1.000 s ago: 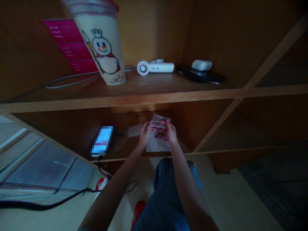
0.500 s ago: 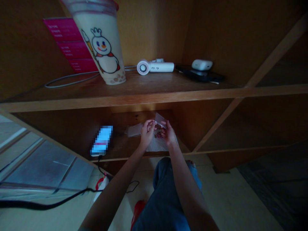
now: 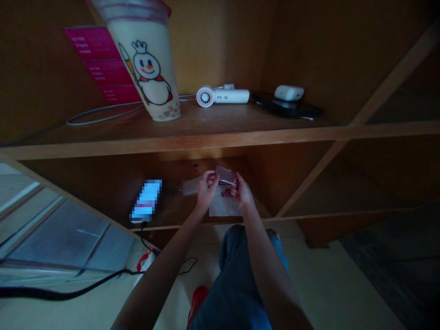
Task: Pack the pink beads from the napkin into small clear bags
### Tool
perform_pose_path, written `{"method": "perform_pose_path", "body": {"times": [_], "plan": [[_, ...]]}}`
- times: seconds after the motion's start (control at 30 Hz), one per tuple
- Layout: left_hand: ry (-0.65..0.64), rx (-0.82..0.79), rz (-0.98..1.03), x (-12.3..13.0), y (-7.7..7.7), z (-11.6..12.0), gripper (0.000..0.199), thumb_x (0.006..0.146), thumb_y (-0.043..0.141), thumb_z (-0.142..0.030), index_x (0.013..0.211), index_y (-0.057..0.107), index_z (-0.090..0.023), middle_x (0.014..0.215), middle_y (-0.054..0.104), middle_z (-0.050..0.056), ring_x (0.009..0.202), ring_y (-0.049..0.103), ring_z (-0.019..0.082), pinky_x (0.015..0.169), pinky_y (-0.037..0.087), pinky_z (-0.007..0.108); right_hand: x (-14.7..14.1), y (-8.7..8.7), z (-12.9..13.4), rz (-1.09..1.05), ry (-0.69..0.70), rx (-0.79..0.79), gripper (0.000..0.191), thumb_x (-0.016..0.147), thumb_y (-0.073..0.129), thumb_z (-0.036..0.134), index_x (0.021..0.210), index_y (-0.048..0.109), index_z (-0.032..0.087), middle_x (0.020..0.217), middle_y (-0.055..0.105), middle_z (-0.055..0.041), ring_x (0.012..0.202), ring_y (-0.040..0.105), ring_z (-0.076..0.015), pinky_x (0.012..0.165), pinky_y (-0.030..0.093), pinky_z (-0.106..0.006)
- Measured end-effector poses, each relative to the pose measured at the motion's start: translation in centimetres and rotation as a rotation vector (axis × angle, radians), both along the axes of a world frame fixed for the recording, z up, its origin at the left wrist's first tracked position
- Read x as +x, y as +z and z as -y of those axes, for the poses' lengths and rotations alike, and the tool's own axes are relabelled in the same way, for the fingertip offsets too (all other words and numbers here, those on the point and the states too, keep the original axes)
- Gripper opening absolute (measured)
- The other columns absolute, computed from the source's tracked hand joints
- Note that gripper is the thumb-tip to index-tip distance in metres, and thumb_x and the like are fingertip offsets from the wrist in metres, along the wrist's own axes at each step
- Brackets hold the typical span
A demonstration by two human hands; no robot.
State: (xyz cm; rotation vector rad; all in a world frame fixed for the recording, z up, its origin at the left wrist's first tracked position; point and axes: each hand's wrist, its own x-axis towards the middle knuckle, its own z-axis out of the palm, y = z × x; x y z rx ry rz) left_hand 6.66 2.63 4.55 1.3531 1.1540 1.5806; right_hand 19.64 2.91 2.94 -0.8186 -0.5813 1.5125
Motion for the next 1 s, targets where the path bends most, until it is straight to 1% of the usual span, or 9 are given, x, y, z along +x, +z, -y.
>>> {"method": "perform_pose_path", "body": {"times": [0.1,0.2,0.3,0.4,0.57,0.7,0.77,0.9,1.0], "plan": [[-0.074,0.004,0.015,-0.12,-0.02,-0.16,0.021,0.071,0.064,-0.03,0.089,0.062,-0.02,0.081,0.065,0.004,0.07,0.062,0.015,0.064,0.05,0.025,-0.04,0.05,0.07,0.026,0.018,0.01,0.036,0.071,0.058,0.049,0.059,0.04,0.021,0.037,0.034,0.0099,0.029,0.018,-0.0034,0.031,0.012,-0.019],[-0.113,0.021,0.046,-0.3,-0.01,-0.21,0.019,0.072,0.063,-0.03,0.087,0.064,-0.019,0.084,0.067,0.004,0.068,0.063,0.015,0.063,0.051,0.026,-0.11,0.18,0.15,0.03,0.014,0.004,0.035,0.071,0.058,0.048,0.059,0.04,0.021,0.036,0.033,0.0101,0.029,0.018,-0.0036,0.03,0.014,-0.019],[-0.061,0.01,0.058,-0.44,-0.08,-0.04,0.018,0.072,0.063,-0.031,0.085,0.066,-0.018,0.084,0.068,0.005,0.063,0.064,0.015,0.062,0.051,0.027,-0.21,0.5,0.23,0.012,0.035,0.005,0.036,0.071,0.059,0.047,0.056,0.038,0.021,0.035,0.032,0.0101,0.028,0.019,-0.0038,0.03,0.016,-0.02],[-0.012,0.011,0.057,-0.5,-0.12,0.28,0.019,0.072,0.064,-0.032,0.085,0.067,-0.018,0.083,0.068,0.005,0.063,0.064,0.015,0.063,0.051,0.028,-0.26,0.74,0.2,-0.023,0.083,-0.001,0.039,0.071,0.059,0.046,0.054,0.034,0.021,0.035,0.031,0.0101,0.028,0.02,-0.0039,0.029,0.017,-0.019],[-0.002,0.016,0.07,-0.44,-0.07,0.55,0.02,0.072,0.063,-0.031,0.086,0.067,-0.018,0.085,0.068,0.005,0.065,0.064,0.015,0.064,0.051,0.027,-0.11,0.49,-0.04,-0.109,0.104,-0.048,0.039,0.072,0.058,0.045,0.055,0.031,0.022,0.034,0.029,0.0113,0.027,0.018,-0.0039,0.028,0.019,-0.018],[-0.032,0.023,0.065,-0.29,-0.1,0.32,0.02,0.072,0.063,-0.029,0.089,0.067,-0.018,0.087,0.068,0.006,0.065,0.065,0.015,0.064,0.052,0.027,0.12,0.46,-0.18,-0.152,0.097,-0.106,0.035,0.074,0.056,0.043,0.057,0.034,0.022,0.033,0.027,0.0118,0.027,0.016,-0.0038,0.027,0.015,-0.018],[-0.032,0.031,0.067,-0.23,-0.12,0.22,0.021,0.073,0.063,-0.03,0.089,0.067,-0.017,0.087,0.068,0.006,0.066,0.064,0.015,0.064,0.052,0.026,0.19,0.58,-0.22,-0.168,0.095,-0.121,0.036,0.075,0.056,0.042,0.056,0.033,0.021,0.033,0.027,0.0115,0.027,0.015,-0.0033,0.027,0.012,-0.017],[-0.015,0.035,0.06,-0.34,-0.15,0.27,0.022,0.073,0.062,-0.031,0.089,0.067,-0.017,0.087,0.068,0.006,0.065,0.064,0.014,0.063,0.052,0.027,0.25,0.65,-0.35,-0.194,0.104,-0.106,0.037,0.075,0.057,0.038,0.056,0.03,0.021,0.035,0.027,0.0117,0.029,0.014,-0.0017,0.028,0.01,-0.016],[0.033,0.042,0.045,-0.95,-0.19,0.48,0.022,0.073,0.061,-0.031,0.088,0.067,-0.016,0.085,0.068,0.006,0.066,0.064,0.014,0.063,0.052,0.027,0.45,0.3,-0.54,-0.172,0.079,-0.075,0.034,0.074,0.057,0.036,0.059,0.031,0.021,0.038,0.028,0.0121,0.03,0.013,-0.0015,0.028,0.009,-0.015]]}}
